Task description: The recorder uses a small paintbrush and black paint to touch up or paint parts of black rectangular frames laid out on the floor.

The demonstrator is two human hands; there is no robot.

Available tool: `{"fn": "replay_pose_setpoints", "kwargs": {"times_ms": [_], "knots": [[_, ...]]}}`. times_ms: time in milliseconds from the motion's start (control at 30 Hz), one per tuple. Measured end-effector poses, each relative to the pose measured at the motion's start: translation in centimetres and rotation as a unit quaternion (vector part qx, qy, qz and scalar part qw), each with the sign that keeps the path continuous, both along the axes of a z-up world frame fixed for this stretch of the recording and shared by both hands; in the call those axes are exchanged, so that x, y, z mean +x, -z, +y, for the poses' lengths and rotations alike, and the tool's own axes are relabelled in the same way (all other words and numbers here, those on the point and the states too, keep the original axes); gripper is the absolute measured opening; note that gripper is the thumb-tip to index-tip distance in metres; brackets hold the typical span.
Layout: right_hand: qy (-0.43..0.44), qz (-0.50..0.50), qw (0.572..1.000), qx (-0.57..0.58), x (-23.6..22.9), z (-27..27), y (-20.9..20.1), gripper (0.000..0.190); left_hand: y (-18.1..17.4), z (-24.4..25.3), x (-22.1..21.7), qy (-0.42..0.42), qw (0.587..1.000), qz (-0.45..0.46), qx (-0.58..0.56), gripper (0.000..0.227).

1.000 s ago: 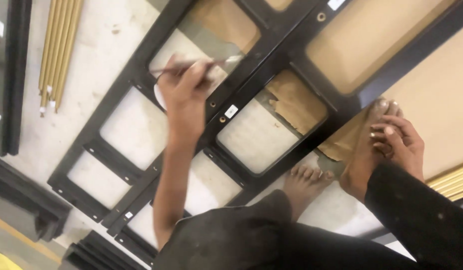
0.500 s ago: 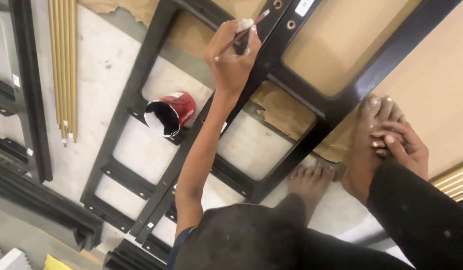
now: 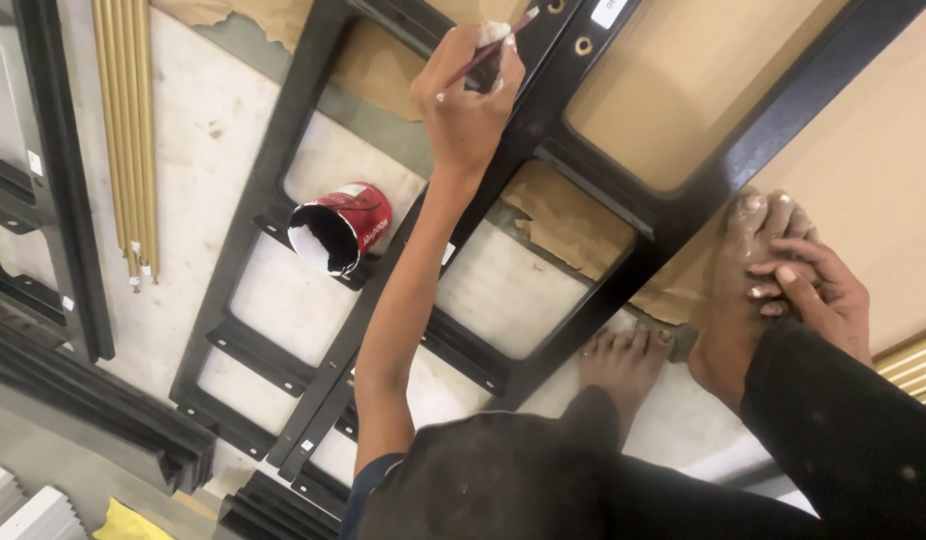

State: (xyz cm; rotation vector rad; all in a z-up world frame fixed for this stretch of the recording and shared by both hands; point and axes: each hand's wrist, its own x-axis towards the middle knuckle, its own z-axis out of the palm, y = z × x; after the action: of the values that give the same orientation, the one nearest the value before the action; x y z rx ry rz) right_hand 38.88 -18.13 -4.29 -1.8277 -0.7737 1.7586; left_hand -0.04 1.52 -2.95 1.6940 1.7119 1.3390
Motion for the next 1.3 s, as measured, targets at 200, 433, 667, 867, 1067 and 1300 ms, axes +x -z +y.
{"fn": "replay_pose_setpoints", "kwargs": {"times_ms": [200, 433, 667, 867, 1067, 1300], "knots": [[-0.009, -0.001, 1.0, 0.006, 0.2, 0.1, 0.1, 0.03, -0.2, 0.7, -0.3, 0.023, 1.0, 0.009, -0.005, 0.013], [-0.008, 0.003, 1.0, 0.001, 0.4, 0.3, 0.5, 0.03, -0.7, 2.7, -2.4, 0.098, 0.994, 0.013, -0.055, 0.016], [-0.007, 0.002, 1.0, -0.017, 0.2, 0.6, 0.0, 0.029, -2.2, 3.0, -1.6, 0.172, 0.983, 0.056, -0.032, 0.023], [0.003, 0.014, 1.0, -0.01, 0.2, 0.4, 0.0, 0.029, -2.8, 2.4, -0.8, 0.167, 0.981, 0.094, -0.013, 0.023], [-0.012, -0.005, 1.0, -0.008, 0.4, 0.4, 0.4, 0.029, -3.4, 2.6, -1.0, 0.211, 0.958, 0.194, 0.032, 0.025], [-0.003, 0.021, 1.0, -0.014, 0.9, 0.1, 1.1, 0.029, -3.1, 4.5, -1.4, 0.269, 0.943, 0.194, 0.019, 0.026]]}}
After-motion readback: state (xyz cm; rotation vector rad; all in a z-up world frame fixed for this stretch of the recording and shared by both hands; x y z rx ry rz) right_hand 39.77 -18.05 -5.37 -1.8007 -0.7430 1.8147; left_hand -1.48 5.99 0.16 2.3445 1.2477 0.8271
